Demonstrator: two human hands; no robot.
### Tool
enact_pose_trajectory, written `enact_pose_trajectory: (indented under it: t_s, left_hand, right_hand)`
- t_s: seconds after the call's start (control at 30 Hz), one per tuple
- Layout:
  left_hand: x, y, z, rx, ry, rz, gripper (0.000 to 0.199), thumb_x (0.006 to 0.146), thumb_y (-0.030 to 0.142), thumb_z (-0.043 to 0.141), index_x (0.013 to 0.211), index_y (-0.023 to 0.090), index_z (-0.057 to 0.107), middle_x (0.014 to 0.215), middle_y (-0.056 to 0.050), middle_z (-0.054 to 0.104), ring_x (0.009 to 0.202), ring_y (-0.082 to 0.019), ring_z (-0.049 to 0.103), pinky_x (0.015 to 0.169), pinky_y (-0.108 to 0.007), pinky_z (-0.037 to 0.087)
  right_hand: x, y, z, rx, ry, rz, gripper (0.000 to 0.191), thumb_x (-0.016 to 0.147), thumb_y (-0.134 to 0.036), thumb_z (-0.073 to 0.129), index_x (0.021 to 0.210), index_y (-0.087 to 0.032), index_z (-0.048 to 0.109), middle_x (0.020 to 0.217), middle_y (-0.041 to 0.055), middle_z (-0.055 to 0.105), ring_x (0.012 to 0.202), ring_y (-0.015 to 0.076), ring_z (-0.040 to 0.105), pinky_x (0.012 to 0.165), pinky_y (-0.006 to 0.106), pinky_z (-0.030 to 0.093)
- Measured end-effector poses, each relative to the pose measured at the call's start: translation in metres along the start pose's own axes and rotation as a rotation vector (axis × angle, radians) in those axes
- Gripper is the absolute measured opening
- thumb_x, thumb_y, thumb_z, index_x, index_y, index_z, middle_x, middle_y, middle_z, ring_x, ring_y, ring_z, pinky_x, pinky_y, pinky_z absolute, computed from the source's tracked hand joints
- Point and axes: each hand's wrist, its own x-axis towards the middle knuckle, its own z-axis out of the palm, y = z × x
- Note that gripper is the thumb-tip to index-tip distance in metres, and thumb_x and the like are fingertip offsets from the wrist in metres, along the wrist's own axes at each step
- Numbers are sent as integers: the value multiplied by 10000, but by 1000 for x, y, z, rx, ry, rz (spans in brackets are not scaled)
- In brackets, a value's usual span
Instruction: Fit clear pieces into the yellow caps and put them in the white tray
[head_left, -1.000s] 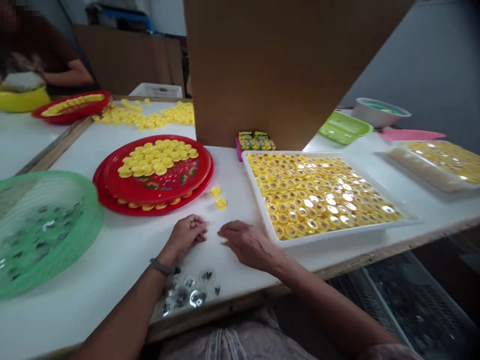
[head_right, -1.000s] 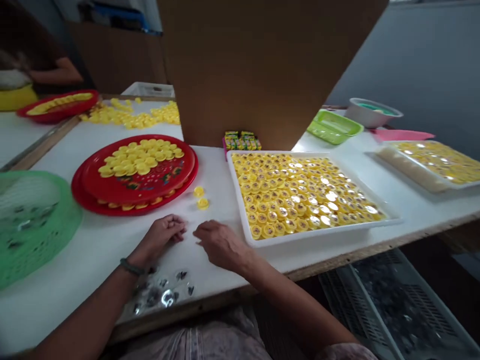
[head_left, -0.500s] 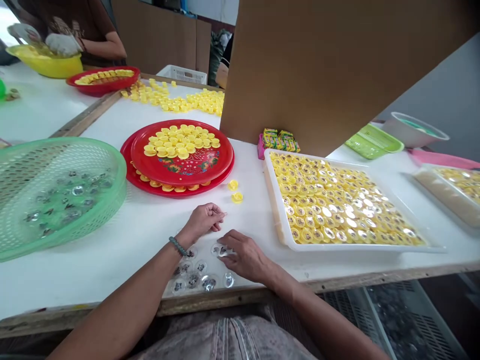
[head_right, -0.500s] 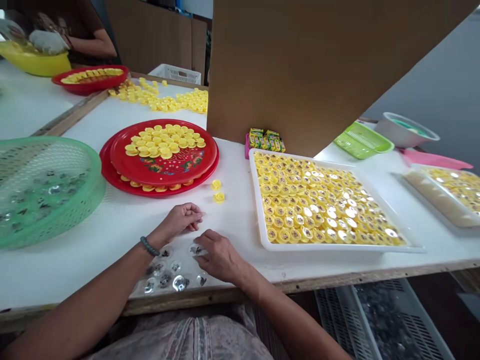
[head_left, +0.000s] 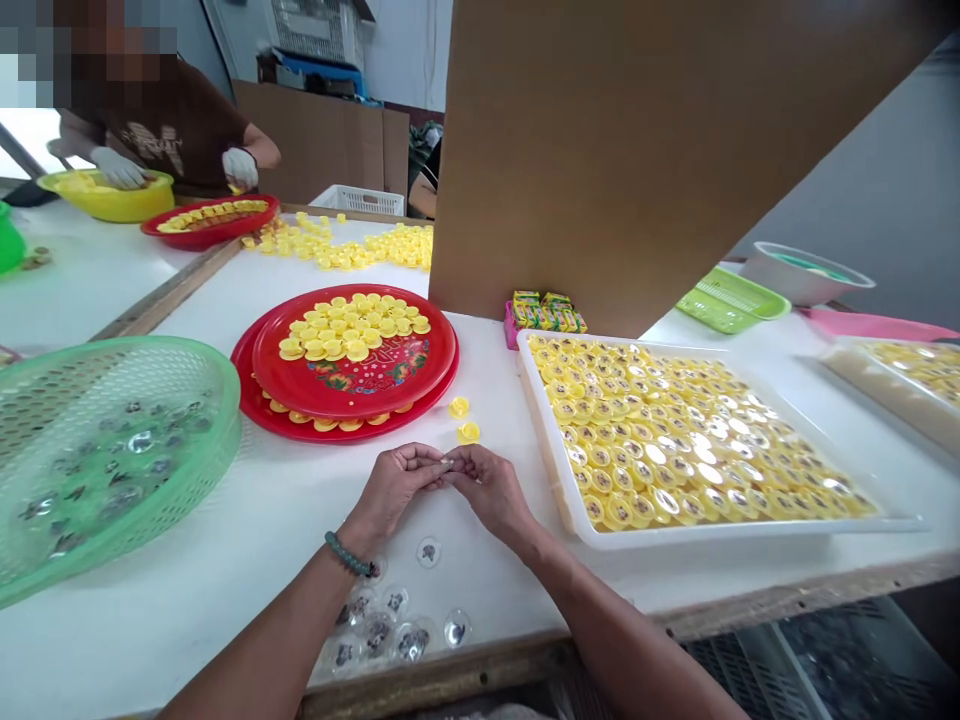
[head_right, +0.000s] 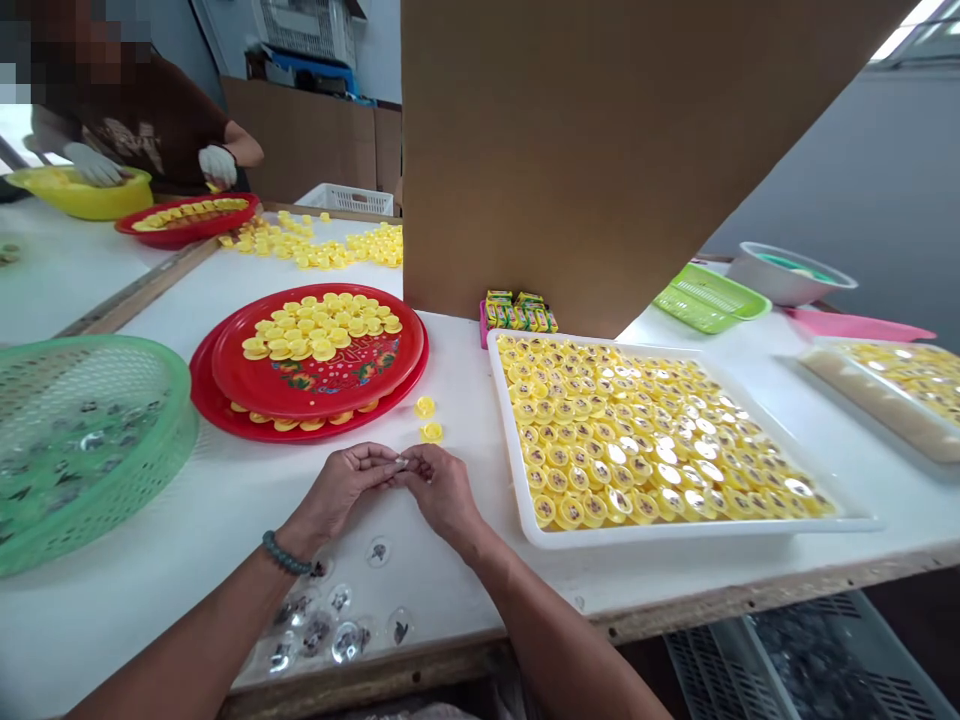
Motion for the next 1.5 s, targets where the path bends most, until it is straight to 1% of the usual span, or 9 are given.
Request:
enact_pose_trajectory:
  t_s: [0.1, 0.27, 0.4, 0.63, 0.8, 1.0, 1.17, 1.3, 1.5]
  left_hand:
    - [1, -4, 3, -21, 8, -20, 276, 639, 284, 745, 834, 126, 629, 751, -43, 681, 683, -120, 619, 669, -235, 473]
    - [2, -1, 7, 0, 14, -11, 241, 653, 289, 733, 816, 141, 635, 716, -19, 671, 661, -104, 603, 663, -219, 472]
    - [3, 2, 4, 173, -16, 57, 235, 706, 338, 678, 836, 144, 658, 714, -34, 675, 685, -126, 601, 681, -239, 474]
    - [6, -5, 2, 404, -3, 118, 211, 666, 337, 696, 782, 165, 656, 700, -21, 661, 632, -127, 572, 581, -220, 434]
    - [-2, -3, 12, 140, 87, -2, 218, 683, 346, 681, 731, 150, 599, 669, -18, 646, 647, -124, 584, 645, -238, 452]
    - [-5, 4, 31, -13, 123, -57, 220, 658, 303, 701, 742, 140, 580, 730, -29, 655, 711, -120, 592, 710, -234, 438]
    - [18, 9, 36, 410, 158, 166, 215, 774, 370, 555, 809, 163, 602, 821, -50, 665, 746, -148, 594, 703, -264, 434]
    - [43, 10, 32, 903, 173, 352, 169, 752, 223, 531, 900, 192, 607, 896, -43, 664, 734, -159, 596, 702, -283, 429]
    - [62, 8, 36, 1110, 182, 480, 209, 706, 92, 456, 853, 183, 574, 794, -34, 642, 726, -156, 583, 654, -256, 410]
  right_hand:
    - [-2, 6, -1, 183, -4, 126, 114, 701, -183, 615, 813, -164, 608, 733, 14, 655, 670, 148, 618, 637, 253, 491]
    - [-3, 4, -5, 211, 68, 147, 98, 699, -250, 651, 726, -166, 609, 666, -1, 638, 623, 137, 585, 585, 233, 448]
    - [-2, 2, -8, 196, 52, 69, 113, 753, -286, 616, 754, -173, 625, 659, -2, 628, 611, 128, 563, 577, 229, 441]
    - [-6, 3, -12, -189, 26, -199, 147, 774, -125, 572, 863, -208, 654, 808, 14, 625, 715, 123, 576, 685, 236, 459]
    - [-11, 0, -12, -316, 19, -179, 310, 724, -166, 644, 1027, -202, 586, 930, 31, 603, 722, 124, 585, 660, 235, 481]
    - [-11, -5, -11, -491, 114, -246, 144, 772, -181, 612, 916, -192, 617, 847, 31, 602, 752, 149, 584, 680, 247, 466]
    - [-5, 1, -20, -555, 260, -225, 260, 814, -205, 567, 1072, -183, 585, 961, 63, 618, 794, 166, 602, 691, 257, 477]
    - [0, 4, -27, -638, 313, -201, 307, 816, -189, 540, 1122, -172, 556, 965, 73, 626, 824, 190, 604, 726, 289, 484]
    - [4, 5, -31, -668, 291, -210, 287, 807, -175, 527, 1093, -154, 546, 951, 88, 621, 920, 218, 577, 800, 332, 472]
